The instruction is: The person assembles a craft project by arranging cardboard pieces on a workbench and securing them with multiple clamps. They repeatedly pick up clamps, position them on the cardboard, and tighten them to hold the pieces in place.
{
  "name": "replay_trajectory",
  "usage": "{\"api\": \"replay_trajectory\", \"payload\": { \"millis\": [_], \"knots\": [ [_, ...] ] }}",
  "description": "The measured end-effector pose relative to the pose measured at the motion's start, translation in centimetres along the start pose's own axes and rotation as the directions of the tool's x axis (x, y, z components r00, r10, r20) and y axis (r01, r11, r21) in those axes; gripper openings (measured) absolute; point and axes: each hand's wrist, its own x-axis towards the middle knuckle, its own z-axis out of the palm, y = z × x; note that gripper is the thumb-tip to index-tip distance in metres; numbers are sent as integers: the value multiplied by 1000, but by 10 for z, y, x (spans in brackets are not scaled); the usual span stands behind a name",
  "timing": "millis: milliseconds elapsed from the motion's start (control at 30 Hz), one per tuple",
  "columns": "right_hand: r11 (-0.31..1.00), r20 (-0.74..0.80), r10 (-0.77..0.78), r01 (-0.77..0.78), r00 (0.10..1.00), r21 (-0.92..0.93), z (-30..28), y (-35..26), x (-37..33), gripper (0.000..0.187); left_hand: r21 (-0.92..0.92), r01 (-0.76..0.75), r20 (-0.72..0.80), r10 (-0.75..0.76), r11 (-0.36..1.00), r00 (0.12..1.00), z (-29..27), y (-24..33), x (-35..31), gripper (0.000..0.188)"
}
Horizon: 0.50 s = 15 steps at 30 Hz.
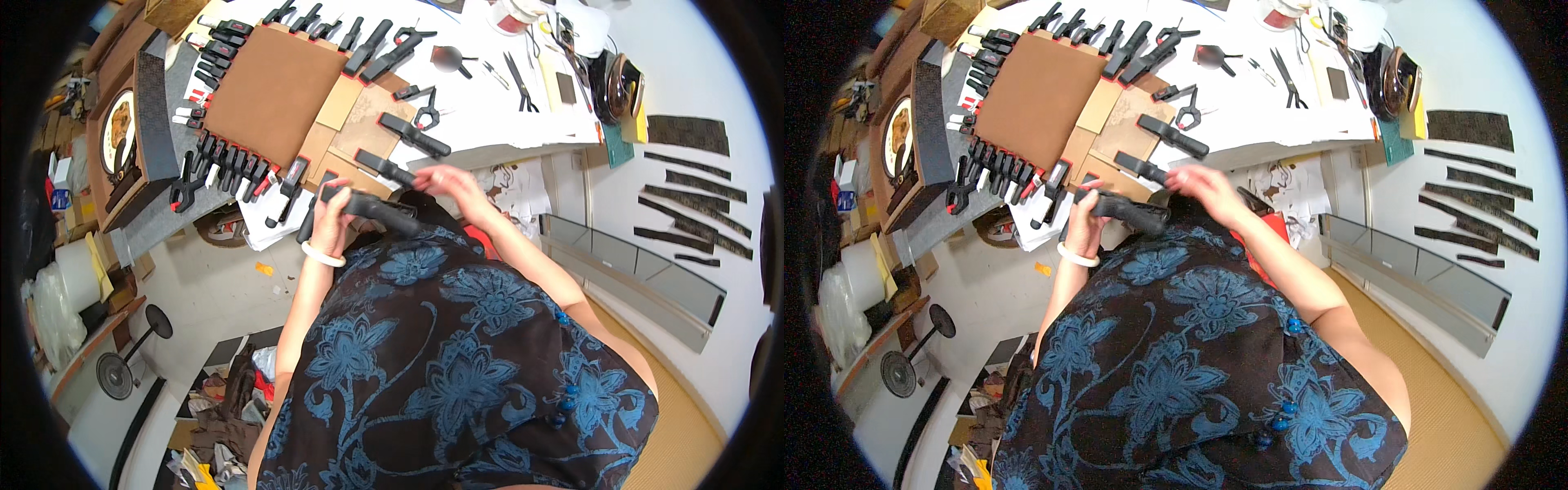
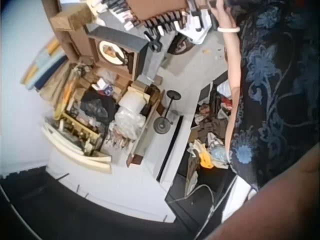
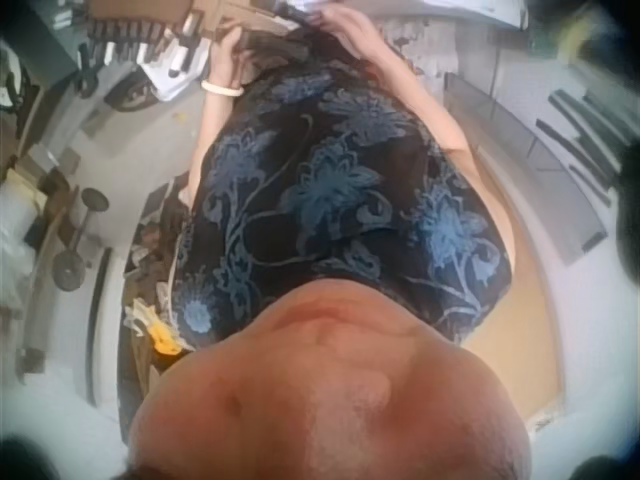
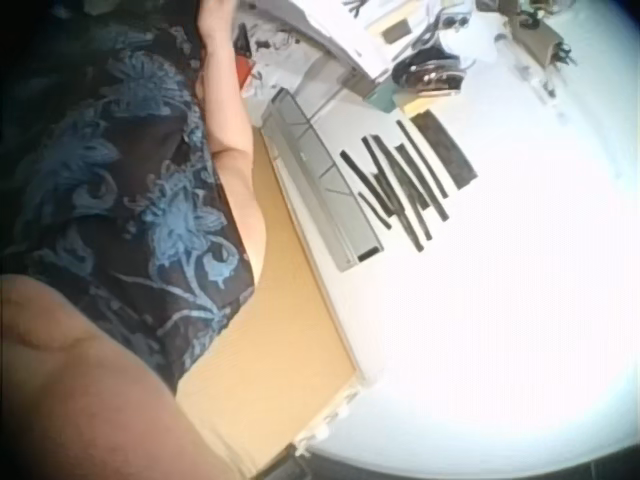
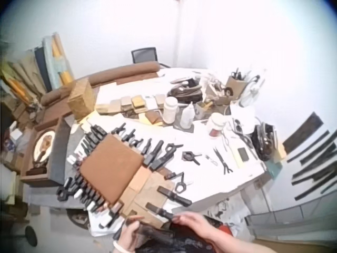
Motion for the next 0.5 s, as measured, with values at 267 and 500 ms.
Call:
{"api": "replay_trajectory", "payload": {
  "millis": [267,500],
  "knots": [
    [923,-261,-61,-45,963,-381,-86,46,125,42,-305,-145,-105,118,941,987,25,-8,16,44],
    [309,33,-428,181,903,-934,-110,38,160,60,-533,-193,-264,55,824,963,50,-37,24,53]
  ]
}}
